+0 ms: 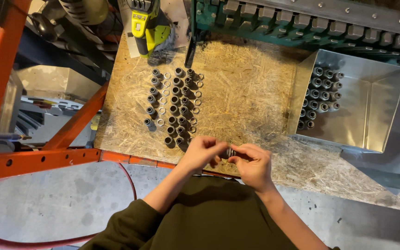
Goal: The person repeatedly picks up small metal tubes and rings from a workbench, screws the rings onto the tubes, and places the assembled units into a metal bin. The process is repeated for multiple units throughout the clip.
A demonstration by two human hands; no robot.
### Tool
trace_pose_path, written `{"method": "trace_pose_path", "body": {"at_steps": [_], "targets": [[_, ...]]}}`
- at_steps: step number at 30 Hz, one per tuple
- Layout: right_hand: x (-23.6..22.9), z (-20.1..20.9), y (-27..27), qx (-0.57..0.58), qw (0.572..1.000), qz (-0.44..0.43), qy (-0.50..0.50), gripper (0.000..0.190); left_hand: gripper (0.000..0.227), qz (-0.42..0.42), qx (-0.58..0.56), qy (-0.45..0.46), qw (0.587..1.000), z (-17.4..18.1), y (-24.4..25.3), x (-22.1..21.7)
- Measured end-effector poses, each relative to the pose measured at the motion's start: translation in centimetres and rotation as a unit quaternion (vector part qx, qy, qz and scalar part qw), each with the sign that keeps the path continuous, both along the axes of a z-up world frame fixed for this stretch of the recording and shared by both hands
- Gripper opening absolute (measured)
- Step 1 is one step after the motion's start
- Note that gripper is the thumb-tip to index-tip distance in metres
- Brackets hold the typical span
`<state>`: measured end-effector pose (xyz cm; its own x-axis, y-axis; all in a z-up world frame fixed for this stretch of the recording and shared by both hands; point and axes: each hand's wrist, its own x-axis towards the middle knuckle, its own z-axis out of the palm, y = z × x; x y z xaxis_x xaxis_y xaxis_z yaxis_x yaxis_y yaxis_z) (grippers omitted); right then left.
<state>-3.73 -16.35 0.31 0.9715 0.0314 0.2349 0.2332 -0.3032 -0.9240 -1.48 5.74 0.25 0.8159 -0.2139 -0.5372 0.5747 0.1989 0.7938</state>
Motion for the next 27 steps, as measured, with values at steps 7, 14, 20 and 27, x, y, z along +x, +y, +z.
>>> {"method": "trace_pose_path", "body": {"at_steps": [7,14,20,27], "targets": [[0.0,0.3,-0.1,0.04,0.999,-0.003,0.018,0.03,0.038,-0.042,0.081,-0.299,0.95,0.6,0.5,-0.8],[-0.5,1.0,0.3,0.019,1.0,0.003,-0.007,0.032,0.045,-0.043,-0.001,-0.028,0.999,-1.6,0.0,-0.5],[-0.2,0.7,-0.3,0.035,0.999,-0.009,0.002,0.031,0.043,-0.036,0.023,-0.177,0.983,-0.9,-0.1,-0.5],[-0.3,0.2,-0.1,0.041,0.999,0.005,0.005,0.033,0.052,-0.071,0.001,-0.062,0.996,0.4,0.7,0.0]]}}
